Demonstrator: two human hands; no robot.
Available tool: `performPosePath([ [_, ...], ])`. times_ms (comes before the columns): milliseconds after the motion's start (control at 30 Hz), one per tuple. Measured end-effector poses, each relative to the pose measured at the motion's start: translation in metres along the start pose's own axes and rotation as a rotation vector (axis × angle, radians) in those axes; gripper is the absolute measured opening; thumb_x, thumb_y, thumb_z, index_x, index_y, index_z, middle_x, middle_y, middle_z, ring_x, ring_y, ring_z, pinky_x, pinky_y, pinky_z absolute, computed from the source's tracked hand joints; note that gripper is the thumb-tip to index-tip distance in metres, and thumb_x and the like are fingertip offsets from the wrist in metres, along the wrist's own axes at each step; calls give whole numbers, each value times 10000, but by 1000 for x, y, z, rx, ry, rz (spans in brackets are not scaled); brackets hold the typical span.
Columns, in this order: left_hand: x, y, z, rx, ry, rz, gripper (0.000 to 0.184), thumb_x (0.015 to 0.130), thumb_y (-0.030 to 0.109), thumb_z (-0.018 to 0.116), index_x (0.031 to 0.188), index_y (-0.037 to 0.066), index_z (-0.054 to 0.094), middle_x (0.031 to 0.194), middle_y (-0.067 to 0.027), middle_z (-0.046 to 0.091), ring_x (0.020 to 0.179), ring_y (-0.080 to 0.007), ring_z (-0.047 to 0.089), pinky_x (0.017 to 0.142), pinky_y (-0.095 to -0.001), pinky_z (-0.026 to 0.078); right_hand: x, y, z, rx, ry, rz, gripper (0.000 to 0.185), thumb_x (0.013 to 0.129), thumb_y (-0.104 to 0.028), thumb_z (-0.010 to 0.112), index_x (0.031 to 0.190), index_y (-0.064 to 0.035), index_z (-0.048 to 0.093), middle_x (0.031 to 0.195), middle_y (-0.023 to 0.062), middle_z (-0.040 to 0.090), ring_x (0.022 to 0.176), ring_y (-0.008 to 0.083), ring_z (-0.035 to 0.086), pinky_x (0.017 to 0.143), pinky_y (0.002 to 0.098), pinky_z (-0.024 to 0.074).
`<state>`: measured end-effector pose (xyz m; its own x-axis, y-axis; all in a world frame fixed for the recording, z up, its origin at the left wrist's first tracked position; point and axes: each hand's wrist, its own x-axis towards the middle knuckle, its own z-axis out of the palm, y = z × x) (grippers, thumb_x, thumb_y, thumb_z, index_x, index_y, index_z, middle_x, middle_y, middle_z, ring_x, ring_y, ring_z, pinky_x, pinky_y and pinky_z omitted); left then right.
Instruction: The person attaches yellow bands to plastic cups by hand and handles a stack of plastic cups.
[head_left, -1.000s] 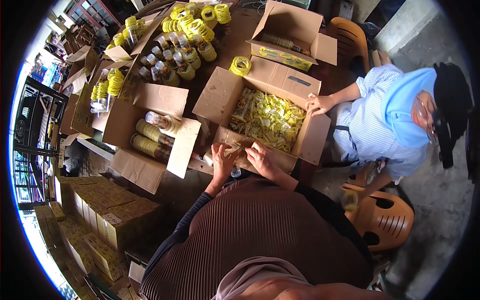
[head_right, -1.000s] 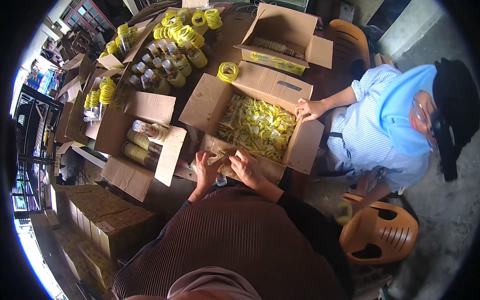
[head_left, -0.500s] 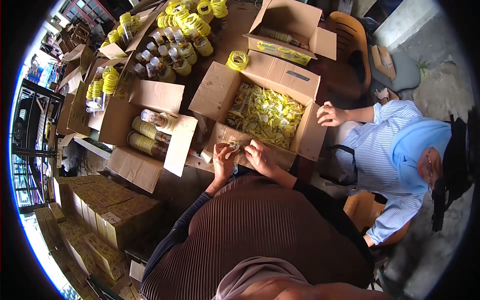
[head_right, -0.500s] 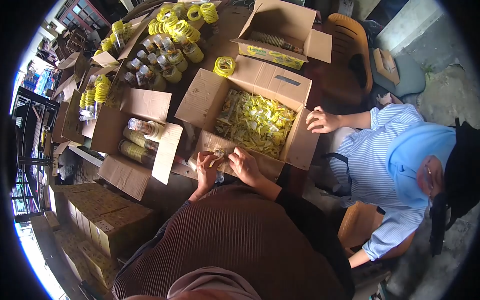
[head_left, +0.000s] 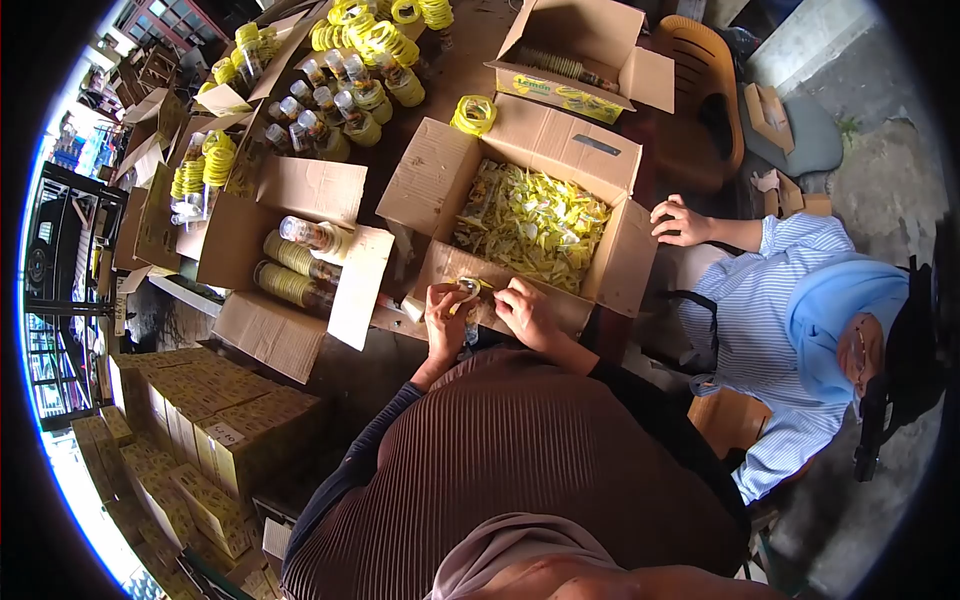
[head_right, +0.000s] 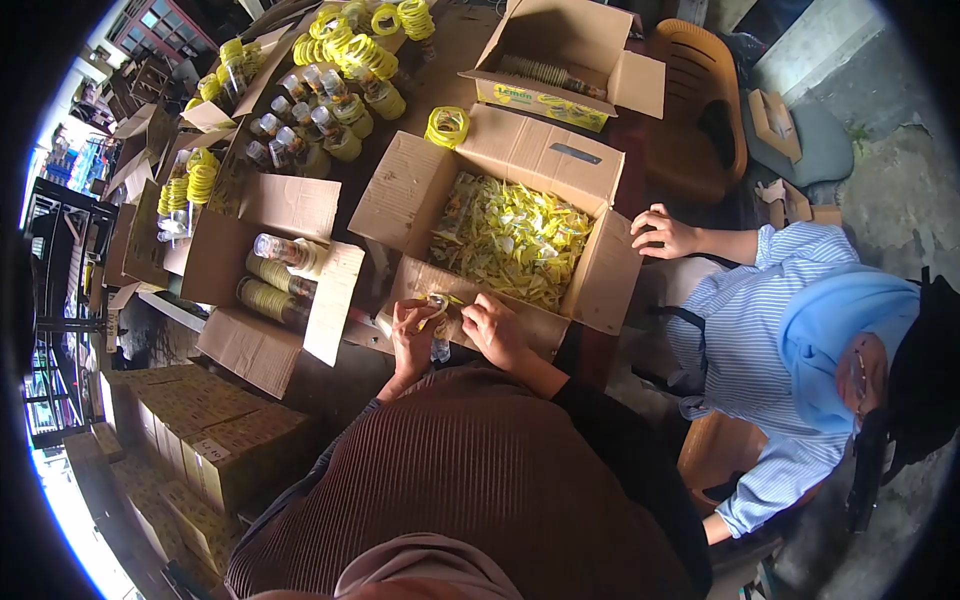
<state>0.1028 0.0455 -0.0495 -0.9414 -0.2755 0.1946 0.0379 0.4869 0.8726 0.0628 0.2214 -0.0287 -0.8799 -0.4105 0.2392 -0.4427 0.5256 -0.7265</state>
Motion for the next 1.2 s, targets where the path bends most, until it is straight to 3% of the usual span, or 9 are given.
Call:
performPosePath([
  [367, -4, -26, 2, -65, 11, 11, 147, 754, -3, 764, 875, 42, 693, 1006, -92, 585, 973, -207, 587, 802, -309, 504, 8, 6, 16, -12, -91, -67, 127, 779, -36, 659, 812, -16, 538, 811, 142, 501, 799, 332, 582, 675, 431, 484],
  [500, -7, -12, -3, -3, -126, 56, 176, 721, -17, 767, 868, 40, 689, 1056, -102, 565, 1009, -254, 595, 833, -363, 511, 6, 17, 21, -82, -41, -180, 130, 754, -9, 649, 810, -11, 532, 807, 151, 506, 788, 340, 585, 675, 429, 486],
  [600, -3, -8, -3, -73, -117, 40, 194, 702, 10, 781, 870, 69, 702, 1129, -111, 539, 1073, -281, 569, 872, -380, 496, 7, 13, 17, -59, -38, 0, 100, 747, -12, 651, 809, -10, 573, 833, 140, 550, 790, 340, 604, 675, 419, 490],
  [767, 1, -6, -12, 71, -92, 78, 195, 684, 72, 813, 856, 130, 740, 1186, -99, 503, 1151, -296, 480, 950, -420, 437, -2, 14, 2, -36, 18, 59, 97, 782, -74, 667, 855, -31, 620, 847, 101, 562, 806, 310, 608, 690, 400, 496],
  [1033, -1, -14, -15, -89, -174, -26, 185, 697, 85, 807, 863, 140, 747, 1231, -106, 444, 1144, -279, 468, 938, -412, 437, -2, 13, -1, -276, -68, -281, 106, 820, -123, 606, 878, -35, 594, 974, 117, 532, 914, 281, 577, 723, 391, 505],
  [1133, 3, -17, -18, -111, -188, -22, 160, 712, 72, 793, 854, 114, 733, 1203, -111, 473, 1129, -276, 482, 909, -398, 455, -2, 17, 6, -339, -178, -214, 106, 831, -126, 570, 874, -29, 581, 980, 128, 530, 950, 286, 566, 724, 401, 507],
  [1200, 7, -18, -19, 74, -214, 200, 147, 720, 63, 784, 844, 87, 710, 1132, -104, 528, 1098, -279, 509, 885, -387, 468, -2, 20, 11, -318, -159, -226, 104, 839, -121, 564, 869, -22, 579, 966, 133, 535, 925, 297, 573, 717, 409, 504],
])
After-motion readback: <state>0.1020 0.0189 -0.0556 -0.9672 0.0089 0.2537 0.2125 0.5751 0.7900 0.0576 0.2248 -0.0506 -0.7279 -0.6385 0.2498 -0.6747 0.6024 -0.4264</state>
